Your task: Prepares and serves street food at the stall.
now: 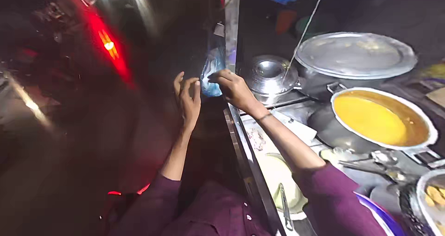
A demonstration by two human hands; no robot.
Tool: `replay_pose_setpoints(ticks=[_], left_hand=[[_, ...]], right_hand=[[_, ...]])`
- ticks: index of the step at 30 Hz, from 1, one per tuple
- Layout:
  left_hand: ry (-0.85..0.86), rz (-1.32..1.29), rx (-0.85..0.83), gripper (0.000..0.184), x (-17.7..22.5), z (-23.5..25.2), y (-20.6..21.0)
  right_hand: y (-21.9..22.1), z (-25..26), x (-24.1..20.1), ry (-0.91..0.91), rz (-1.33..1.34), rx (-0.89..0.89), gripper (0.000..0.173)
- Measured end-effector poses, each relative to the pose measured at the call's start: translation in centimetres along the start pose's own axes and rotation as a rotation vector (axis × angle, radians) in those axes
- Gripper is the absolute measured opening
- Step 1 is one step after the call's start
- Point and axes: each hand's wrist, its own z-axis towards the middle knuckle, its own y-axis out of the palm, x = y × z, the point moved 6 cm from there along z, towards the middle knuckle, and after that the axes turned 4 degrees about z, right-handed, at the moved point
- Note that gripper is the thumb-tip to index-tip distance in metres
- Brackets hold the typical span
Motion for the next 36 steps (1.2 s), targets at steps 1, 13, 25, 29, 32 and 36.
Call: replay_pose_setpoints(ticks=[1, 13, 25, 29, 32, 36], left_hand=[[-0.008, 0.011, -0.071, 0.026, -0.4, 0.6, 0.7], [-0.284, -0.203, 0.000, 0.018, -2.9, 1.1, 5.2], [-0.221, -0.358, 0.193, 0.010, -2.4, 0.5, 3.8], [-0.199, -0.312, 0.197, 0.020, -2.1, 0.4, 4.0], [-0.110, -0.262, 0.192, 0.031, -1.7, 1.2, 3.9], [0.081, -0.266, 0.019, 0.039, 0.5, 3.2, 4.8]], right_hand=[[1.2, 2.2, 0.7, -0.005, -0.066, -0.051, 0.022], [2.4, 2.9, 5.5, 0.734, 0.046, -0.014, 0.035], [3.4, 3.6, 7.7, 0.963, 0.226, 0.101, 0.016], [3.1, 3.3, 7.1, 0.915, 0.246, 0.319, 0.040], [2.4, 3.3, 6.3, 0.859, 0.495, 0.279, 0.019], [1.5, 2.7, 6.3, 0.962, 0.508, 0.392, 0.022]])
